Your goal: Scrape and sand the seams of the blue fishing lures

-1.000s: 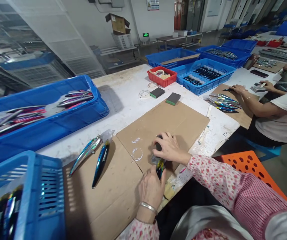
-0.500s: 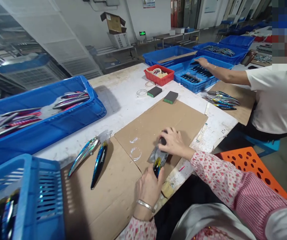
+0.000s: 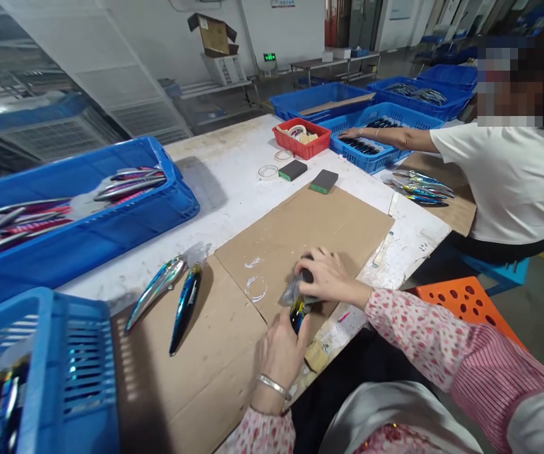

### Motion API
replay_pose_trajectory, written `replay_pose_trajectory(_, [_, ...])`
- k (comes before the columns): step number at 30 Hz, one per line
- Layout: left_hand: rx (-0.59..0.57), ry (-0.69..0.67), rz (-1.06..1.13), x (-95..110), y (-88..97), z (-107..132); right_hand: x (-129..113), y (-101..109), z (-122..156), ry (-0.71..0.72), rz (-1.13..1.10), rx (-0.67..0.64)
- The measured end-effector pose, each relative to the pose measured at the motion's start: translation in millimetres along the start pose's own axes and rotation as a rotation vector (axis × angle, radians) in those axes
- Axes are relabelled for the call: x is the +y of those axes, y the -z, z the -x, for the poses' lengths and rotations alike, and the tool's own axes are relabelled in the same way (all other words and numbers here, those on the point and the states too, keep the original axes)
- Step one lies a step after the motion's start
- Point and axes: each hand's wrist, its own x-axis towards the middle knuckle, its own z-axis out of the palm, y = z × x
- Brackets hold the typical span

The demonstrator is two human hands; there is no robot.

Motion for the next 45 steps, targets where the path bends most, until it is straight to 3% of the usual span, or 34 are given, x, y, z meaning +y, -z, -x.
replay_pose_trajectory(4, [-0.002, 0.013, 0.003, -0.2, -1.2, 0.4, 2.0, 1.9, -3.4, -0.026, 0.069, 0.075])
replay_pose_trajectory(7, [-0.013, 0.003, 0.018, 0.2, -1.0, 0.3, 1.6, 0.5, -1.0, 0.073, 0.02, 0.017])
replay_pose_trajectory(12, [-0.008, 0.016, 0.023, -0.9, -1.4, 0.6, 4.5, 1.9, -3.3, 0.013, 0.076, 0.068])
replay_pose_trajectory(16, [-0.004, -0.025, 0.055, -2.0, -0.7, 0.5, 4.3, 0.9, 0.3, 0.125, 0.031, 0.023])
replay_pose_trajectory(21, [-0.046, 0.022, 0.043, 1.7, 3.2, 0.6, 6.7, 1.7, 1.0, 0.073, 0.078, 0.064])
replay_pose_trajectory(25, [-0.038, 0.015, 0.034, 1.7, 2.3, -0.2, 7.1, 0.8, 2.1, 0.157, 0.038, 0.037])
replay_pose_trajectory(29, [-0.043, 0.026, 0.036, -0.6, 0.9, -0.2, 8.2, 1.6, 0.8, 0.069, 0.07, 0.069])
replay_pose_trajectory(34, [-0.034, 0.019, 0.032, -1.0, 0.4, 1.0, 4.9, 1.0, 2.5, 0.148, 0.028, 0.033])
replay_pose_trajectory(39, [-0.033, 0.031, 0.02, 0.5, 1.8, 1.6, 3.3, 2.6, 0.5, 0.011, 0.098, 0.099])
replay_pose_trajectory(43, [-0.047, 0.014, 0.029, 0.3, 2.7, 1.5, 1.2, -0.3, 1.6, 0.112, 0.044, 0.044])
replay_pose_trajectory(45, [-0.047, 0.016, 0.037, -0.4, 2.0, 1.2, 2.0, -0.9, -1.3, 0.061, 0.059, 0.054])
